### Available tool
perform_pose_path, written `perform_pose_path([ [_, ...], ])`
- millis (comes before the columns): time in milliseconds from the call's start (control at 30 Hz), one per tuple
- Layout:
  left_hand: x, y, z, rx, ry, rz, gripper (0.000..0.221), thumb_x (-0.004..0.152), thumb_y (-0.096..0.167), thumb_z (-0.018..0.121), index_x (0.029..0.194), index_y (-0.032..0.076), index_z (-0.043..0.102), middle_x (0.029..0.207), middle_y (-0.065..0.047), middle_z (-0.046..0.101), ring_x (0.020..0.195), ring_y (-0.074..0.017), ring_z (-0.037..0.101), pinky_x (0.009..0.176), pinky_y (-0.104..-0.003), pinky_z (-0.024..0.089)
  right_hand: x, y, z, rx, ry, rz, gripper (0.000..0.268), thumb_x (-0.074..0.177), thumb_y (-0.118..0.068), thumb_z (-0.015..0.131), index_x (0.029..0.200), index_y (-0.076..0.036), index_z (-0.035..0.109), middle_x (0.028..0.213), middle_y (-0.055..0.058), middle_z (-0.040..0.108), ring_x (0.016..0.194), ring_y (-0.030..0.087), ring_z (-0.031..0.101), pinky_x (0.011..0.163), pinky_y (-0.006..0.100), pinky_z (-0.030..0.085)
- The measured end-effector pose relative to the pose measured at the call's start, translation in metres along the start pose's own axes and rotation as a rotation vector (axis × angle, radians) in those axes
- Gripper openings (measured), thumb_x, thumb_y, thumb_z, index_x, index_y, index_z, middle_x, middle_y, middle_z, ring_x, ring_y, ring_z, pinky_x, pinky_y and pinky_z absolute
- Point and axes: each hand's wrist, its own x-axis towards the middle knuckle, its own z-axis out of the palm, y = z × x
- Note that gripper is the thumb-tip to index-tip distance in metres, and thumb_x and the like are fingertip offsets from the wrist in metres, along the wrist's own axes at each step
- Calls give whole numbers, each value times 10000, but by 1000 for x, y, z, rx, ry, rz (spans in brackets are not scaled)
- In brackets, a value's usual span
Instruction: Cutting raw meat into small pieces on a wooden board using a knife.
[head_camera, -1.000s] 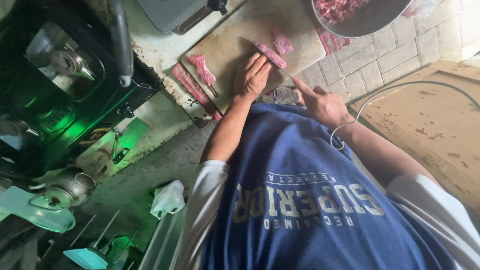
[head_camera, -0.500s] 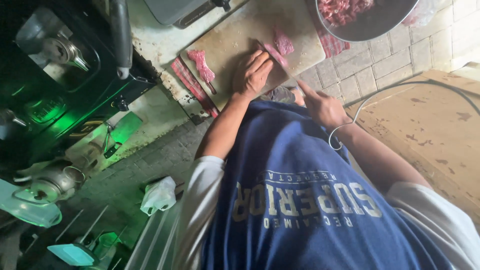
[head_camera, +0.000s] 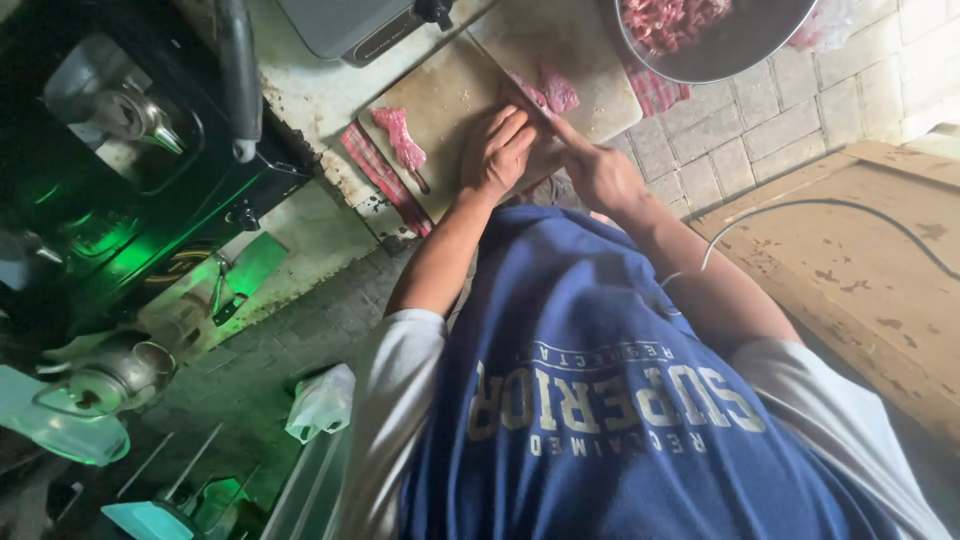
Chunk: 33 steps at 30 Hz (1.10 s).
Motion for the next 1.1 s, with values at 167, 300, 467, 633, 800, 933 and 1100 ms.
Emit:
perform_pose_path([
  [167, 17, 7, -10, -11, 31, -9, 110, 961, 178, 598, 905, 123, 675, 965, -76, 643, 943, -279, 650, 783, -362, 538, -58, 14, -6, -30, -20, 133, 598, 971, -194, 512, 1521, -394, 388, 895, 275, 686, 840, 510, 650, 789, 624, 506],
  [300, 31, 15, -24, -6, 31, -4, 122, 969, 179, 584, 917, 119, 677, 950, -85, 628, 923, -292, 649, 728, -378, 533, -94, 44, 6, 26, -7, 200, 563, 974, -221, 549, 1512, -340, 430, 893, 304, 679, 836, 523, 644, 747, 626, 499],
  [467, 18, 14, -20, -38, -4, -46, 106, 942, 174, 593, 883, 115, 658, 966, -69, 641, 965, -275, 652, 817, -369, 538, -20, -6, 3, 65, -22, 163, 606, 954, -213, 537, 1498, -433, 385, 1072, 223, 696, 972, 473, 637, 893, 591, 494],
  [633, 26, 25, -33, -147, 18, -130, 123, 930, 183, 613, 848, 91, 624, 969, -82, 606, 957, -299, 626, 843, -407, 522, -37, 8, -8, 89, -3, 167, 584, 953, -268, 566, 1475, -472, 403, 1066, 213, 697, 986, 451, 633, 922, 567, 499],
  [800, -12, 24, -22, -82, 79, -430, 351, 931, 311, 669, 687, 103, 526, 970, -39, 610, 878, -270, 650, 774, -380, 526, -59, 33, -15, 171, 136, 182, 587, 983, -219, 558, 1519, -402, 401, 911, 168, 714, 941, 397, 668, 881, 553, 514],
  [933, 38, 46, -21, -127, 100, -733, 398, 874, 389, 763, 1079, 86, 604, 1052, -149, 659, 1045, -326, 664, 903, -399, 527, -67, 14, -25, 165, 147, 174, 596, 987, -211, 564, 1521, -406, 389, 935, 164, 716, 952, 392, 665, 888, 558, 518],
  [1100, 38, 19, 5, 99, -270, -887, 279, 771, 110, 712, 1033, 191, 661, 1034, -82, 647, 964, -341, 639, 716, -475, 492, -86, -24, -32, 129, -36, 394, 573, 968, -298, 513, 1520, -371, 378, 1106, 148, 697, 827, 366, 662, 771, 432, 454],
])
